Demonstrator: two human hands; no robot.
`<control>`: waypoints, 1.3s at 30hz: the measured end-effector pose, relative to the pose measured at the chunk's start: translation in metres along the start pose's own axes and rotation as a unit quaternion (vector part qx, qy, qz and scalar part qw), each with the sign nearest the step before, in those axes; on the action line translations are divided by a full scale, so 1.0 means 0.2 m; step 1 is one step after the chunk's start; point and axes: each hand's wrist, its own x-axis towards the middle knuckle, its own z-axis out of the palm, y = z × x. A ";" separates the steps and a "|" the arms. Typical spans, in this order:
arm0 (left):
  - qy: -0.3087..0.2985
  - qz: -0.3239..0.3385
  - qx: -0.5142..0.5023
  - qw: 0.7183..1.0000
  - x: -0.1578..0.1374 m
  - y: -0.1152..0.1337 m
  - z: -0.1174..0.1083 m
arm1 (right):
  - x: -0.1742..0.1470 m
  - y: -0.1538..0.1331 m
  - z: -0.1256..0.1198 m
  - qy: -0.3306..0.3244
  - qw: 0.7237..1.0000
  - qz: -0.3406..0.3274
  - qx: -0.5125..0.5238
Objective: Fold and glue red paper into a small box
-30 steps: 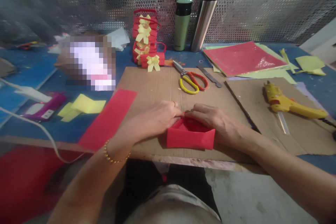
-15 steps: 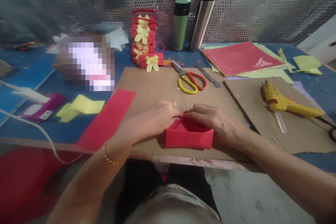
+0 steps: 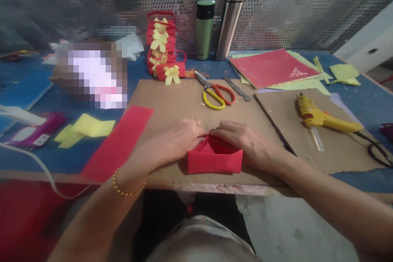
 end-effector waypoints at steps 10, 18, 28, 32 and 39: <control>0.005 0.007 0.005 1.000 0.00 -0.05 -0.01 | 0.01 0.00 0.00 -0.009 1.000 -0.016 -0.014; -0.003 -0.002 0.027 1.000 -0.01 -0.04 -0.01 | 0.00 0.01 -0.02 -0.007 1.000 0.001 0.003; 0.138 -0.062 0.071 0.986 -0.02 -0.05 -0.02 | -0.02 0.02 -0.05 0.027 0.989 0.135 -0.044; 0.076 -0.099 0.071 0.990 -0.02 -0.07 -0.01 | -0.02 0.02 -0.03 0.026 0.990 0.132 -0.045; 0.044 -0.142 0.038 0.988 -0.03 -0.07 0.04 | -0.01 -0.01 -0.03 0.008 0.987 0.163 -0.004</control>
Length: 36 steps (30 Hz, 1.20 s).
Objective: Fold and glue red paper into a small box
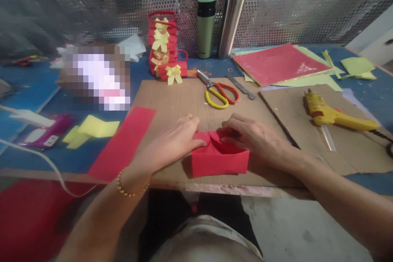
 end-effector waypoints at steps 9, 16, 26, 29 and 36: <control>0.006 -0.013 -0.047 0.999 0.00 0.02 0.00 | 0.00 0.00 0.00 0.004 1.000 0.015 0.021; 0.007 0.000 -0.073 0.997 0.03 0.02 -0.01 | 0.01 0.00 0.01 0.001 0.999 0.005 0.032; 0.008 -0.004 -0.088 0.996 0.05 0.01 -0.02 | 0.04 0.01 -0.01 -0.018 0.996 0.035 0.082; -0.001 -0.012 -0.085 0.996 0.06 0.01 -0.03 | 0.04 0.02 -0.02 -0.017 0.994 0.048 0.097; -0.013 -0.002 -0.046 0.999 0.04 -0.01 -0.06 | 0.05 0.02 -0.03 -0.009 0.994 0.051 0.099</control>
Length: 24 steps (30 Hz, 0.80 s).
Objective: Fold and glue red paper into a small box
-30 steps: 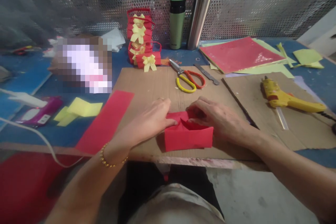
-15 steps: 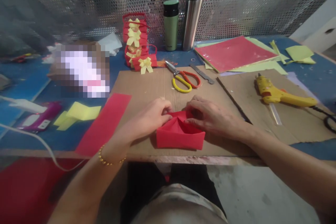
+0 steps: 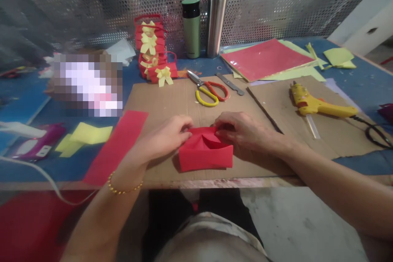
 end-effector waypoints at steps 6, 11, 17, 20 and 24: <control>0.000 -0.016 0.014 1.000 -0.02 -0.02 -0.02 | -0.01 0.01 0.01 0.015 0.999 -0.035 -0.024; 0.009 0.014 0.037 0.999 -0.02 -0.01 -0.01 | -0.01 0.02 0.02 0.026 0.997 -0.064 -0.025; 0.011 -0.011 0.045 0.999 -0.02 -0.02 0.01 | -0.01 0.02 0.03 0.023 0.997 -0.061 -0.029; 0.011 -0.011 0.046 0.999 -0.03 -0.04 0.00 | -0.01 0.03 0.03 0.029 0.996 -0.071 -0.040; -0.017 0.015 0.048 0.999 -0.06 -0.05 -0.02 | -0.01 0.05 0.04 0.027 0.996 -0.068 -0.042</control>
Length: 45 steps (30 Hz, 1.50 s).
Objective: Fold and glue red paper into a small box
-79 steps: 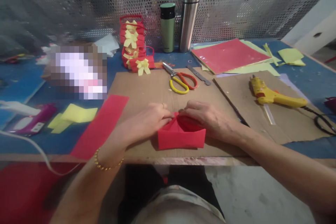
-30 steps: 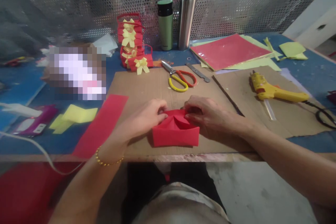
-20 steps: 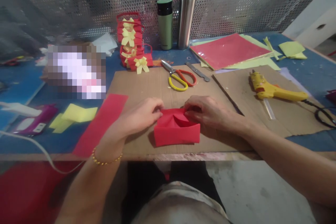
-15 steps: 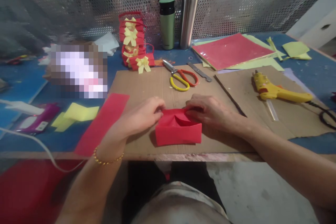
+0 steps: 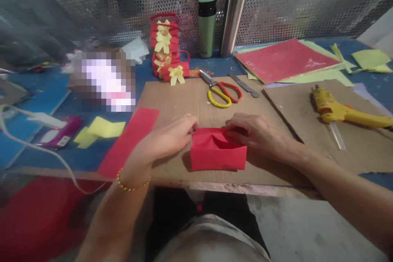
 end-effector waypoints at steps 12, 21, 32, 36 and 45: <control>0.042 -0.021 0.012 0.999 0.02 0.02 0.02 | 0.00 -0.03 -0.02 -0.017 1.000 0.012 -0.008; 0.028 0.001 0.012 1.000 0.02 0.03 0.04 | 0.00 -0.02 0.00 -0.001 1.000 0.007 -0.018; 0.032 0.058 0.030 0.997 0.00 0.01 0.07 | -0.02 -0.03 -0.01 0.000 0.999 -0.012 -0.030; 0.039 0.082 0.022 0.996 -0.02 0.03 0.07 | -0.02 -0.03 0.00 -0.003 1.000 -0.019 -0.024; 0.030 0.086 0.006 0.996 -0.03 0.08 0.06 | -0.03 -0.04 0.00 -0.017 0.996 -0.079 -0.023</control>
